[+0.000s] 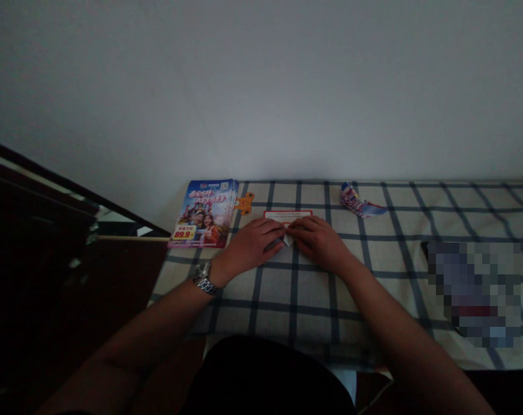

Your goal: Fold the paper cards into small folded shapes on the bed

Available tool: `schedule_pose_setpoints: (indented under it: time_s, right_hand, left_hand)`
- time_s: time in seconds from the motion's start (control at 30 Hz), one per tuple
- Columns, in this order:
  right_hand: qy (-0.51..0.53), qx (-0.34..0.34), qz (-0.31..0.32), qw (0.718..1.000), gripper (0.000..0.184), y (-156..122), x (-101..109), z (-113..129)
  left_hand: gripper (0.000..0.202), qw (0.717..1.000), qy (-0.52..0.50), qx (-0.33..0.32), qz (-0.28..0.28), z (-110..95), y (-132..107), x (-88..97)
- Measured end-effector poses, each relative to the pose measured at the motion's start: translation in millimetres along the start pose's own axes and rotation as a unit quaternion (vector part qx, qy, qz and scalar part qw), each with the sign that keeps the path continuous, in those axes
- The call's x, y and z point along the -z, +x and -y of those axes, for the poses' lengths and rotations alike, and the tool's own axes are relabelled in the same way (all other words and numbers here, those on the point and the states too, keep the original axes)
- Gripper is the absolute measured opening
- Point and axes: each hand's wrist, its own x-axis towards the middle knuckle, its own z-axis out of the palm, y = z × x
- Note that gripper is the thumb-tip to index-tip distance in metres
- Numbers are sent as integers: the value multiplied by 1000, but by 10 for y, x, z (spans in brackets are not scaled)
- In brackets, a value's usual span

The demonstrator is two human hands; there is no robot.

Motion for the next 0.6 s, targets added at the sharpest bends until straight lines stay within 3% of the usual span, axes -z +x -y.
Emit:
schedule_pose_setpoints:
  time_s: [0.33,0.6]
  right_hand:
    - [31,-27,-28,999,27,-30,-10,-11]
    - [2,-43,-42,998,31,-31,-76,-32]
  left_hand:
    - [38,1000,-2,8,23,-11,-32,36]
    - [42,999,7,11,41,-42,-38,45]
